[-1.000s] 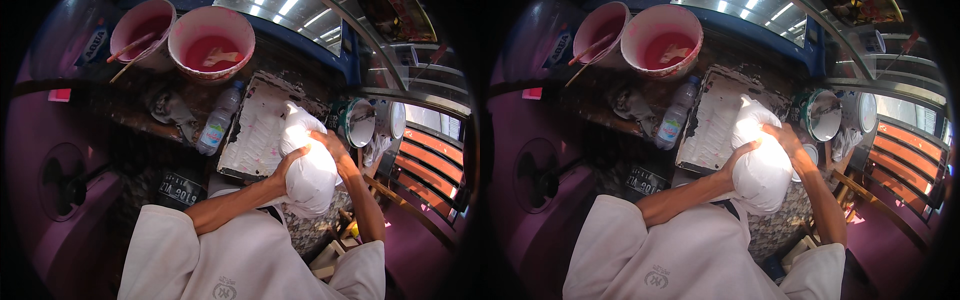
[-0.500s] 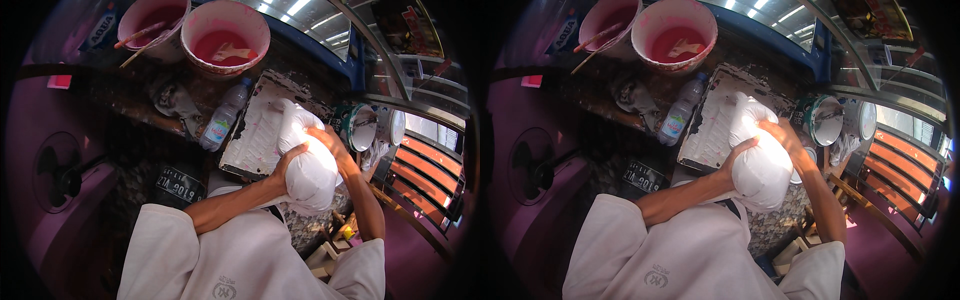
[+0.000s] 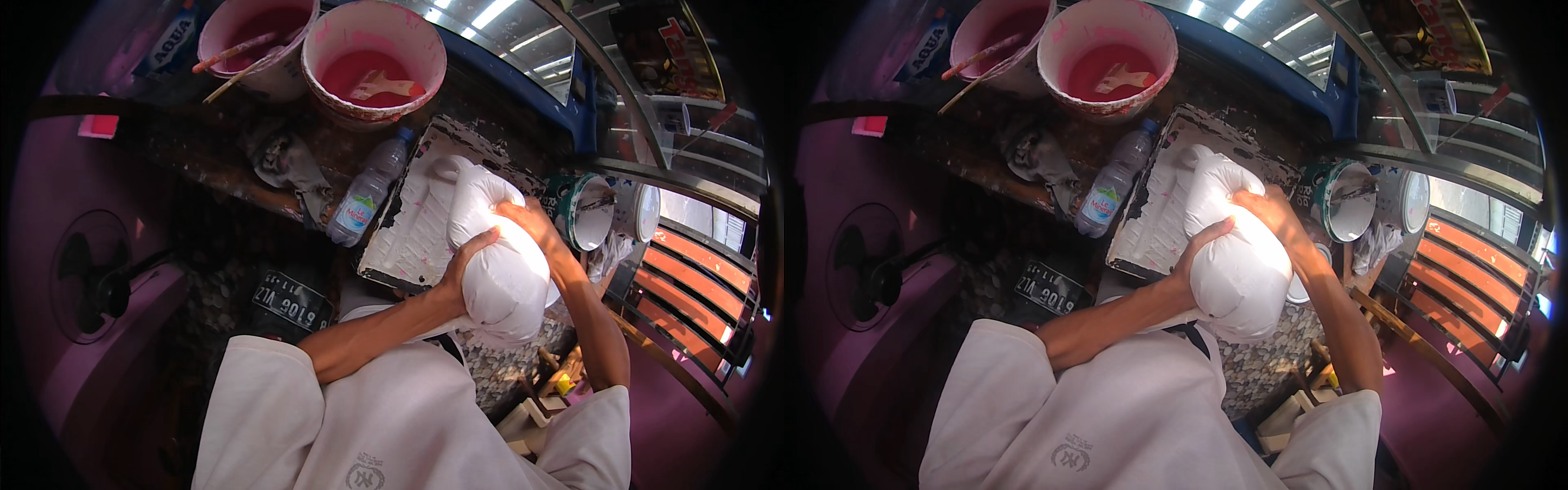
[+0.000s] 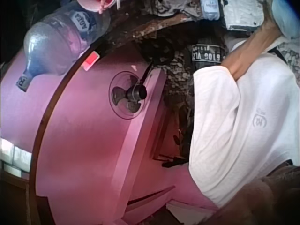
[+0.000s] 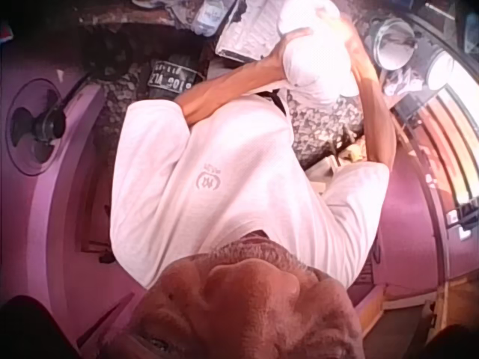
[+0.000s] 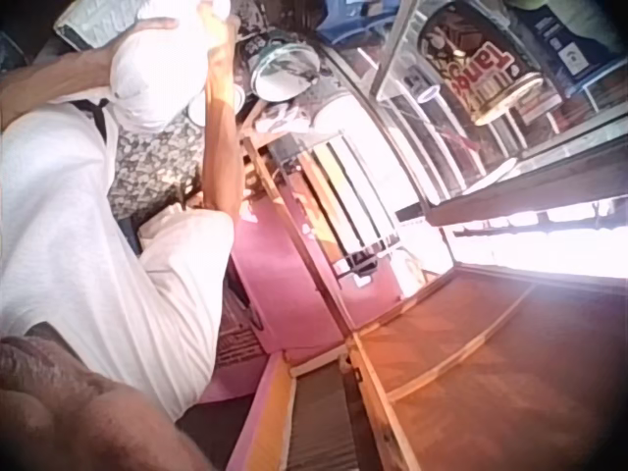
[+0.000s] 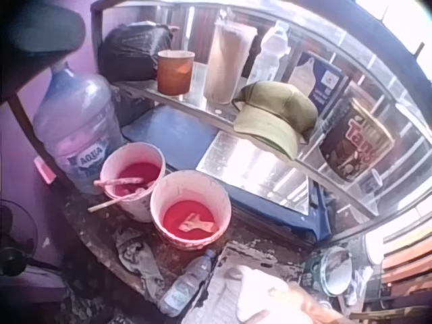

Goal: The person prepares a white paint mixture in a tray by adding water from a bottle and stirring the mixture with a putty knife.

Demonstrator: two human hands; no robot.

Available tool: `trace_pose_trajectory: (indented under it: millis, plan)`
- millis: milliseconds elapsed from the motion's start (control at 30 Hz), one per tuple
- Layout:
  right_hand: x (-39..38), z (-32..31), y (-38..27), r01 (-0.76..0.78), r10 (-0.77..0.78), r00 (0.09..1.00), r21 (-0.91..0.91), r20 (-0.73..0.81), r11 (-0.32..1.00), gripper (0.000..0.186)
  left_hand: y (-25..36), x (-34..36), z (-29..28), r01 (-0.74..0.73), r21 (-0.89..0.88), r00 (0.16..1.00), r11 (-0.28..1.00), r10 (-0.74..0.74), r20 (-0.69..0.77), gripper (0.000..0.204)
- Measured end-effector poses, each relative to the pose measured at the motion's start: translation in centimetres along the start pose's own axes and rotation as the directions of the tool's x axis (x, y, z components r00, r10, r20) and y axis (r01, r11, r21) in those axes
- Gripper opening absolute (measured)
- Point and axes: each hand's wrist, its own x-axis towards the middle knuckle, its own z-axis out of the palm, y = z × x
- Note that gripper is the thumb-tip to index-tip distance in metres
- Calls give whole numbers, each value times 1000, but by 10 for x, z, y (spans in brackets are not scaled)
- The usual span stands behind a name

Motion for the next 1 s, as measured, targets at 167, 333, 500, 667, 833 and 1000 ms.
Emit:
trace_pose_trajectory:
  millis: [167, 333, 500, 667, 833, 1000]
  plan:
    - [-1, 1, -2, -98, 98, 995, 66, 1, 993, 37, 4, -5, 12, 38, 5, 998, 999, -38, -55, 43]
    - [-7, -4, -11, -188, 175, 981, 199, 80, 962, 61, 10, -7, 14, 61, 158, 998, 986, -62, 1, 39]
    - [-11, -7, -12, -251, 240, 968, 231, 71, 940, 63, 12, 2, 10, 142, 206, 989, 968, -145, -2, 37]
    - [-8, -16, -5, -291, 239, 951, 318, 194, 902, 38, 9, 9, 9, 137, 297, 990, 945, -139, -14, 35]
    - [-5, -19, 6, -220, 198, 975, 349, 98, 911, 33, 6, 20, 5, 123, 275, 992, 954, -129, 1, 32]
    - [-11, -25, 2, -188, 209, 977, 306, -38, 933, 31, -2, 32, 9, 123, 248, 992, 961, -121, -23, 29]
